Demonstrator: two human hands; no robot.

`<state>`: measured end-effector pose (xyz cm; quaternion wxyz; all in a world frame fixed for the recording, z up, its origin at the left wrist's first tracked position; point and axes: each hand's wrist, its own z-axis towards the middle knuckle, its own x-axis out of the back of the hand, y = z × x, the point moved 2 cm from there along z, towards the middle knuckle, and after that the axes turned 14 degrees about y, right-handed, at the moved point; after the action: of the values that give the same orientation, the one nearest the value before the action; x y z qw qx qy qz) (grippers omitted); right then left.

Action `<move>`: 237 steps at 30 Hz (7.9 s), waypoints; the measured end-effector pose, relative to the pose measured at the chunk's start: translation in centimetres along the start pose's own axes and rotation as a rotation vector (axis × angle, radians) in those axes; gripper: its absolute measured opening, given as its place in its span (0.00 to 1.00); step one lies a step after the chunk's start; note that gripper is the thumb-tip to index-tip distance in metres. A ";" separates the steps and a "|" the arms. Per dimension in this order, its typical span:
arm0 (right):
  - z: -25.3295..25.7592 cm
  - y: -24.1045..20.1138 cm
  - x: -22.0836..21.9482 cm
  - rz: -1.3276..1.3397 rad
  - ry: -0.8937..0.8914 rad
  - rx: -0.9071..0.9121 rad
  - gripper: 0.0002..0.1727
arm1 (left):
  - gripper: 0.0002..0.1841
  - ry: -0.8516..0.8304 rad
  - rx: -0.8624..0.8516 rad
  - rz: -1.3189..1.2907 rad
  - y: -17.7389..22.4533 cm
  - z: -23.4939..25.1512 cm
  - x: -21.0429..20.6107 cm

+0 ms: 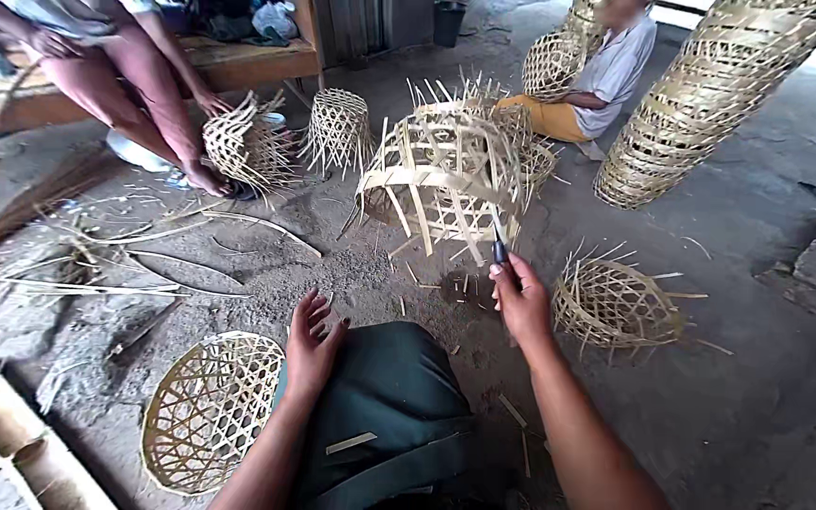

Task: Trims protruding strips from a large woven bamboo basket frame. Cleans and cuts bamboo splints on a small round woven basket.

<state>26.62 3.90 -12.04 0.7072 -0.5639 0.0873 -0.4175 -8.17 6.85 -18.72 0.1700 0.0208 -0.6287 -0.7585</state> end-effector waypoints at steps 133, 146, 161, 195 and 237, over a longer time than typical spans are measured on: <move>-7.6 1.0 -4.2 0.823 0.216 -0.077 0.25 | 0.45 -0.376 0.204 -1.011 11.0 1.7 -3.1; -11.7 -1.3 -1.2 0.877 0.106 -0.060 0.32 | 0.23 -0.380 0.505 -1.024 19.8 4.3 -2.1; -11.6 -1.7 3.4 0.436 0.173 -0.314 0.22 | 0.21 -0.615 -0.527 -0.011 14.2 -0.4 1.2; -13.7 -7.0 2.8 0.458 -0.285 -0.155 0.28 | 0.10 -0.250 -0.679 0.116 11.6 -1.3 4.6; -12.4 0.3 2.3 0.373 0.019 -0.176 0.48 | 0.11 -0.760 0.841 -0.368 3.9 -6.3 -7.6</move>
<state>20.83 -6.70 -15.80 0.7196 -0.5934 0.2330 -0.2753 1.46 2.40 -17.64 -0.2240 -0.0779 -0.8780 -0.4159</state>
